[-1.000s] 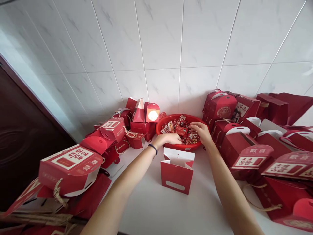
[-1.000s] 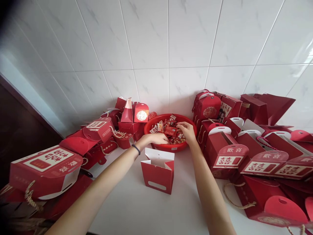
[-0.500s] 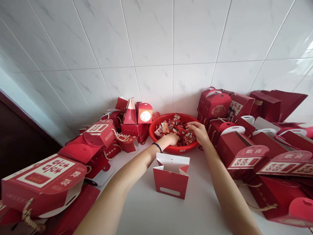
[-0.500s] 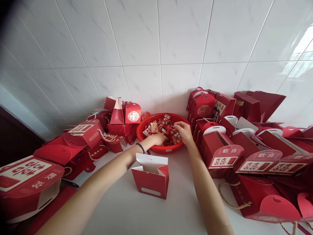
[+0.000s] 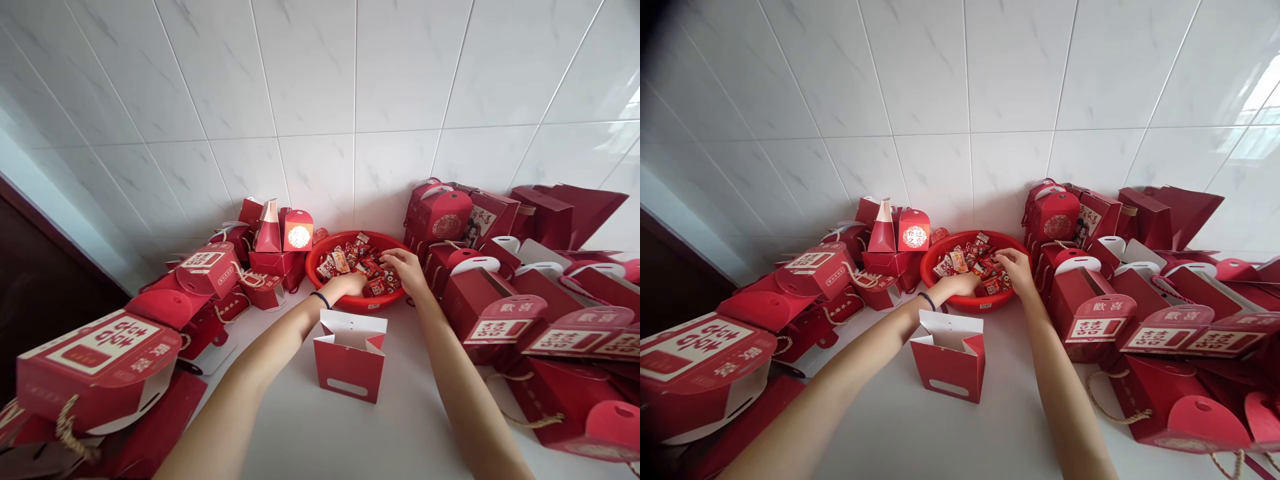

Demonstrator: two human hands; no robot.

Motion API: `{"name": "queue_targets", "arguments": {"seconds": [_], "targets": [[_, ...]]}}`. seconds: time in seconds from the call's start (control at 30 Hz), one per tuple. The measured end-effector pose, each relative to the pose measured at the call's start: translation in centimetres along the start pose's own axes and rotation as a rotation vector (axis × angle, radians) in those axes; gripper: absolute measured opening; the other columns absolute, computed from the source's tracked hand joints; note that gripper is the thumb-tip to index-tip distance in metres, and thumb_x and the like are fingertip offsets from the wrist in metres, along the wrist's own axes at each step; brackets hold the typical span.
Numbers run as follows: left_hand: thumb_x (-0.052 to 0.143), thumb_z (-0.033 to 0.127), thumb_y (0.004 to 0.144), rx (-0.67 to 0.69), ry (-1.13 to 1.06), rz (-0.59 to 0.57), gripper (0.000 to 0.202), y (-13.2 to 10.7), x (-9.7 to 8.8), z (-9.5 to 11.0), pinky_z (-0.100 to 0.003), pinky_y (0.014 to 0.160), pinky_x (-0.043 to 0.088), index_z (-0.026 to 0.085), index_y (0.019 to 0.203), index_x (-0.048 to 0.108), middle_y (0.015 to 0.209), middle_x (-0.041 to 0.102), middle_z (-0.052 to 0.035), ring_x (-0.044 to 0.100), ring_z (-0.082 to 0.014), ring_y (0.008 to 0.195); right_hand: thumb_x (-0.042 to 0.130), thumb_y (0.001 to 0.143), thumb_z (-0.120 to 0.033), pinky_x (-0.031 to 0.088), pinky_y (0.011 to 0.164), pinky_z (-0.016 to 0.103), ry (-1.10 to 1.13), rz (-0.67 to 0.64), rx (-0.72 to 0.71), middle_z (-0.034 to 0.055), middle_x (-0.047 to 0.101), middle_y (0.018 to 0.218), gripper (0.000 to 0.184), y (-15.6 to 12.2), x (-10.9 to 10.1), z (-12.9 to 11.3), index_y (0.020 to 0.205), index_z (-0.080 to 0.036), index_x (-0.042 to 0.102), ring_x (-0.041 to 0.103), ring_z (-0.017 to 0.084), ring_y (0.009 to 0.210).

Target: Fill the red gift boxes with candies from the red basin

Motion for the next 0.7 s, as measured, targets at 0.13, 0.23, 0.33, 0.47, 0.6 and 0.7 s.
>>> {"name": "queue_targets", "arguments": {"seconds": [0.13,0.23,0.33,0.47,0.6,0.7], "targets": [[0.086,0.013,0.053,0.022,-0.192,0.016,0.020,-1.0,-1.6,-0.1,-0.029,0.064,0.049,0.017,0.066,0.071,0.062,0.068,0.0007,0.066,-0.0215,0.067,0.083,0.060,-0.043,0.057,0.068,0.031,0.002,0.006,0.003,0.0034,0.072,0.075,0.033,0.0,-0.1,0.0,0.077,-0.019,0.069,0.069,0.017,0.065],[0.083,0.026,0.060,0.018,-0.377,0.154,0.018,-1.5,-3.2,-0.5,-0.031,0.069,0.051,0.018,0.070,0.070,0.068,0.069,0.0012,0.068,-0.0227,0.075,0.082,0.062,-0.043,0.057,0.069,0.031,-0.004,0.004,0.002,0.0033,0.072,0.076,0.031,0.1,-0.1,0.1,0.078,-0.020,0.070,0.069,0.017,0.066],[0.081,0.030,0.064,-0.005,-0.548,0.265,0.019,-2.0,-4.2,-0.9,-0.033,0.082,0.053,0.018,0.077,0.072,0.084,0.075,-0.0033,0.070,-0.0248,0.091,0.082,0.063,-0.044,0.057,0.073,0.033,-0.017,-0.006,-0.004,0.0031,0.072,0.077,0.030,0.1,-0.1,0.0,0.078,-0.021,0.069,0.069,0.018,0.070],[0.084,0.028,0.063,-0.052,-0.712,0.317,0.038,-2.8,-4.8,-1.2,-0.038,0.096,0.050,0.017,0.098,0.074,0.105,0.078,-0.0108,0.069,-0.0286,0.109,0.085,0.063,-0.041,0.056,0.084,0.033,-0.050,-0.075,-0.015,0.0040,0.074,0.088,0.034,-0.4,0.7,-0.5,0.089,-0.022,0.073,0.070,0.020,0.088],[0.088,0.031,0.060,-0.123,-0.790,0.322,0.054,-3.8,-4.8,-1.5,-0.045,0.101,0.047,0.021,0.111,0.072,0.115,0.076,-0.0123,0.065,-0.0326,0.119,0.090,0.058,-0.037,0.055,0.081,0.033,-0.091,-0.188,0.006,0.0034,0.075,0.086,0.042,-1.1,1.9,-0.7,0.094,-0.021,0.075,0.069,0.021,0.086],[0.088,0.035,0.062,-0.158,-0.829,0.322,0.050,-4.1,-4.7,-1.6,-0.045,0.100,0.047,0.023,0.108,0.073,0.116,0.077,-0.0105,0.066,-0.0326,0.118,0.091,0.054,-0.039,0.052,0.067,0.029,-0.095,-0.196,0.024,0.0014,0.069,0.070,0.037,-1.2,2.1,-0.6,0.077,-0.019,0.071,0.064,0.017,0.068]]}}
Point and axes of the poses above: each hand's wrist, its own y-axis towards the middle knuckle, its own x-axis out of the palm, z = x × y, the point moved 7 cm from there along y, towards the middle knuckle
